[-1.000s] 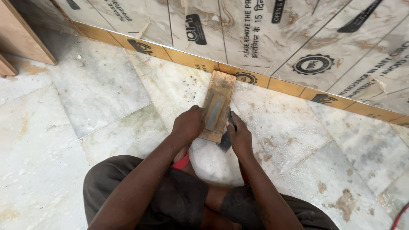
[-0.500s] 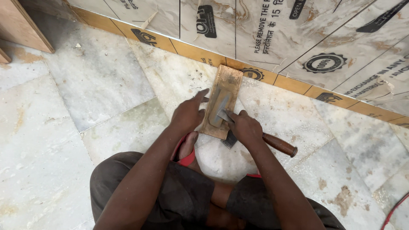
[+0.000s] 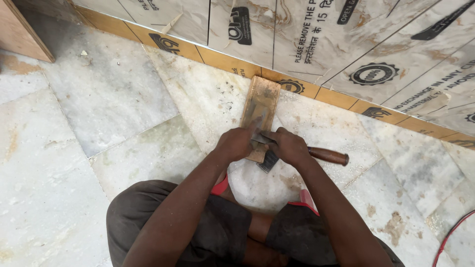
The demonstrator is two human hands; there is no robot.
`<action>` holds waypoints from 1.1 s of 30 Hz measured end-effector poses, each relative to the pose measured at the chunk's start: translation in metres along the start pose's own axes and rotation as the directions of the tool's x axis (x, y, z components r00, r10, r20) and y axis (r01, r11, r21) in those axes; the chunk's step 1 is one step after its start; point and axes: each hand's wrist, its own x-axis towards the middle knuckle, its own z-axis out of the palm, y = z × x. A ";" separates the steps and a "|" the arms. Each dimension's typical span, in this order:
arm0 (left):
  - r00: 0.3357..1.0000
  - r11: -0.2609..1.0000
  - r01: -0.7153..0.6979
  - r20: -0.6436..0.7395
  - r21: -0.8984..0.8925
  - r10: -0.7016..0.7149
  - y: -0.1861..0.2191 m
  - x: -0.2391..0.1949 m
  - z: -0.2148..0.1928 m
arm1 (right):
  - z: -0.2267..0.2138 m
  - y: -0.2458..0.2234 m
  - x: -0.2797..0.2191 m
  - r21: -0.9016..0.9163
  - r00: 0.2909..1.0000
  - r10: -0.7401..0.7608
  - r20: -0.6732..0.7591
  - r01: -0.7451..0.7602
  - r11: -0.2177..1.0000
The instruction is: The person sits on the floor and sharpens a chisel-like tool on a rectangular sharpening stone. They repeatedly rub the tool's edge against the stone, occasionally using a wire brush to clean the stone's surface. The person also briefly handles a handheld electric sander.
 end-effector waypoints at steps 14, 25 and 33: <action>0.985 0.987 0.045 0.160 0.155 -0.070 -0.010 0.011 0.026 | 0.010 -0.006 0.000 -0.111 0.993 -0.066 -0.102 0.054 0.992; 0.966 0.957 -0.024 0.254 0.289 -0.053 -0.006 0.001 0.031 | 0.021 -0.004 -0.009 -0.091 0.984 -0.113 -0.135 0.102 0.991; 0.975 0.980 -0.070 0.220 0.185 0.028 -0.001 0.021 0.022 | 0.008 -0.003 0.002 -0.113 0.977 -0.105 -0.187 0.085 0.990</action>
